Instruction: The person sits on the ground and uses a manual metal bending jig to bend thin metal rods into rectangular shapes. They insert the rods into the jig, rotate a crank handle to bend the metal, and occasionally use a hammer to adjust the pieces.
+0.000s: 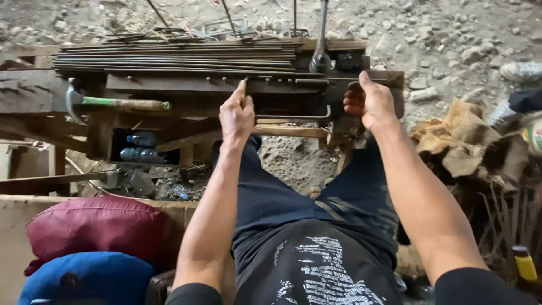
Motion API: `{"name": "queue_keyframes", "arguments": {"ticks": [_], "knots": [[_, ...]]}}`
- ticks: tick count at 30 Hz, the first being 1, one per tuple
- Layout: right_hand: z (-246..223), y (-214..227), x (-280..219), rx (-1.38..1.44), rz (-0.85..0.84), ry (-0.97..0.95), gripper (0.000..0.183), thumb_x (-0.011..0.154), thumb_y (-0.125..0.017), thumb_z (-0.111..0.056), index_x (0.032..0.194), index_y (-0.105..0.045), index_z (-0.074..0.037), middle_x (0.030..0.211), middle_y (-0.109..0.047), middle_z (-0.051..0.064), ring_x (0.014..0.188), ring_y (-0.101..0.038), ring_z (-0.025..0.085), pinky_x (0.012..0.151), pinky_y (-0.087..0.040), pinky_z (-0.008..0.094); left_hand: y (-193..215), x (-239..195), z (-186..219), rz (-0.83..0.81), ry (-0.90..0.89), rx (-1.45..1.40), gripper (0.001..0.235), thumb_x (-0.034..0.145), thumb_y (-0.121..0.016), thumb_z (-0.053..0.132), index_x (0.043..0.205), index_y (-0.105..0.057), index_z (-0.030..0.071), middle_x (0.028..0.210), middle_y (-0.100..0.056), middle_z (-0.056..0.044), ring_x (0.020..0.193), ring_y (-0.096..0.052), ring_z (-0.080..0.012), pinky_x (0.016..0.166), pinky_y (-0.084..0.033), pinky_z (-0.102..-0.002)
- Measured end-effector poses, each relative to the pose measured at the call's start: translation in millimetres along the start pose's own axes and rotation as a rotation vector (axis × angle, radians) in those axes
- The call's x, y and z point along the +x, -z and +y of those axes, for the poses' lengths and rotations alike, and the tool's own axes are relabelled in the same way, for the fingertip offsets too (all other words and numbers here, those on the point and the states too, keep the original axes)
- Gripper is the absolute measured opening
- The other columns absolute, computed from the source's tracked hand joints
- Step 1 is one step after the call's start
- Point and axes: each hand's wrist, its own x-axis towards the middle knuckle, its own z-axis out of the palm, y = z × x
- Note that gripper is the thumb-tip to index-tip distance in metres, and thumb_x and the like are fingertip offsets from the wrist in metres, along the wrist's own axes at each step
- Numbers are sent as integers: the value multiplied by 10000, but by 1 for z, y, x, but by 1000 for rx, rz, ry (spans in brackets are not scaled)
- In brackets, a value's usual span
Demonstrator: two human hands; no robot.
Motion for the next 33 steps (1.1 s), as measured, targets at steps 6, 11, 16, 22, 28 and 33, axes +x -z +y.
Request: {"name": "queue_keyframes", "arguments": {"ticks": [6,11,16,22,28,33], "knots": [[-45,45,-20,-389,-16,-11,403,1006,-601,-451,956,-711,-67,745,-711,143,570,-716,236,445,-602,352,13,-13,24,-106,-48,36,501,901,-589,207,1399,-577,263,1139,-698,-240,1095,-637,-457,947,-508,-559],[-87,48,0,-482,-14,165,213,1024,-638,-278,981,-706,-81,781,-710,119,566,-700,203,455,-594,296,18,-15,34,-101,-106,70,541,893,-583,164,1431,-554,213,1184,-676,-257,1094,-625,-472,933,-501,-577],[-130,-30,29,-1090,-311,400,179,1056,-551,-208,900,-584,-127,716,-530,2,541,-428,99,513,-389,244,4,-3,-4,-137,-83,4,528,947,-515,226,1464,-499,120,1336,-633,-168,968,-710,-291,764,-479,-436],[-126,-136,94,-1607,-521,474,755,809,-531,198,1464,-483,-173,1558,-319,189,1378,-331,368,1171,-296,514,14,-5,18,-178,-28,64,550,954,-498,205,1495,-444,121,1261,-653,-228,391,-317,-123,430,-357,-383],[-106,-123,146,-1961,-556,604,632,816,-497,165,1237,-591,-297,1692,-144,16,1522,-78,367,1184,-119,548,10,-7,6,-185,-9,100,531,987,-512,186,1514,-449,156,836,-718,-85,436,-283,-146,500,-321,-418],[-101,-81,197,-2043,-556,951,115,989,-614,-406,988,-672,-306,1075,-608,3,1040,-448,254,914,-334,394,8,-8,5,-213,-10,18,514,1006,-502,194,1508,-394,169,1211,-624,-112,793,-458,-245,780,-438,-468]]}}
